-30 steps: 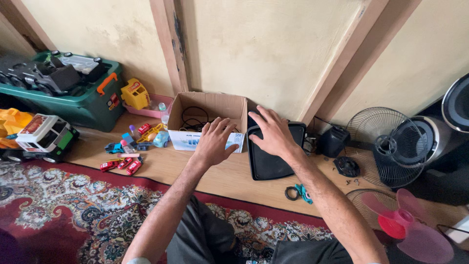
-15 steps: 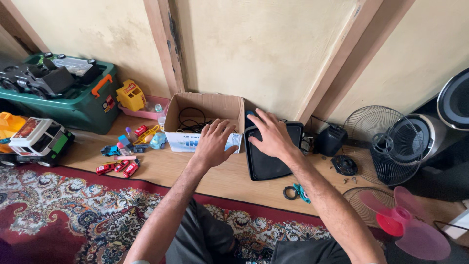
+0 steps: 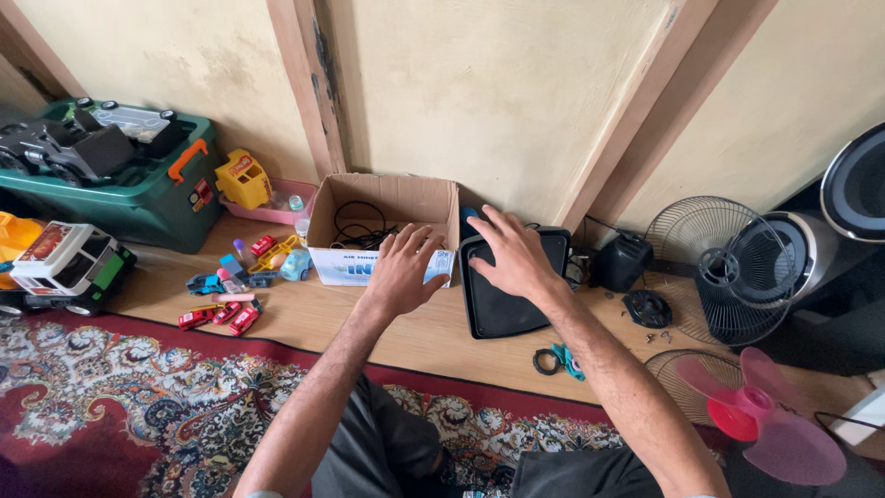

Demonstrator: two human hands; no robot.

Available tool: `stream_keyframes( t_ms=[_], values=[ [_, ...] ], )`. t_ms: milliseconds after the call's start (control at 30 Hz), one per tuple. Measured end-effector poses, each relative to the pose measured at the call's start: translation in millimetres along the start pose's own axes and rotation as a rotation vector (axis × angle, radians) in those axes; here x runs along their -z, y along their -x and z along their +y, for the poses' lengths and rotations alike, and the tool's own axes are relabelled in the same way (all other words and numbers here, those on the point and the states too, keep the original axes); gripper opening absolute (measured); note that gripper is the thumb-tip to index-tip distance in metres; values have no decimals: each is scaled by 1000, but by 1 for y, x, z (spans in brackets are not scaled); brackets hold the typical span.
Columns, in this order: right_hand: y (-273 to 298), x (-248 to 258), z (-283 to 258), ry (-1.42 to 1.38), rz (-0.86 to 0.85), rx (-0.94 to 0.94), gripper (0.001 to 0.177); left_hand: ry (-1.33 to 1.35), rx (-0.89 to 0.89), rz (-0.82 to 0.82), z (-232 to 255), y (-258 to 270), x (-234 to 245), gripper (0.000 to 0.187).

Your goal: The person sits on the floor and cleans the back panel of a black electronic device with a cloth. They then use a screwdriver to remove and reinsert screws on the panel, handling a power cord at the end.

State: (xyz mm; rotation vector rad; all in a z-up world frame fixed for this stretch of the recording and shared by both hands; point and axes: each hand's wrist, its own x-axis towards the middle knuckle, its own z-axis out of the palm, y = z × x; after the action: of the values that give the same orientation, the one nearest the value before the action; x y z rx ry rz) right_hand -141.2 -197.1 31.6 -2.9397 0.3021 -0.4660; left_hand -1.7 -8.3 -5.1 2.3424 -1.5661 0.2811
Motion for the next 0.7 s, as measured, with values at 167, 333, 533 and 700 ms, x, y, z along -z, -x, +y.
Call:
stream_keyframes(
  t_ms=[167, 333, 533, 700],
  values=[
    [0, -1, 0, 8, -30, -26, 77, -4, -1, -3, -1, 0, -2, 71],
    [0, -4, -1, -12, -34, -16, 76, 7, 9, -9, -5, 2, -5, 70],
    [-1, -9, -3, -16, -33, -1, 76, 18, 11, 7, -10, 5, -6, 71],
    [-3, -11, -3, -26, -38, 6, 76, 22, 14, 3, -10, 4, -5, 71]
  ],
)
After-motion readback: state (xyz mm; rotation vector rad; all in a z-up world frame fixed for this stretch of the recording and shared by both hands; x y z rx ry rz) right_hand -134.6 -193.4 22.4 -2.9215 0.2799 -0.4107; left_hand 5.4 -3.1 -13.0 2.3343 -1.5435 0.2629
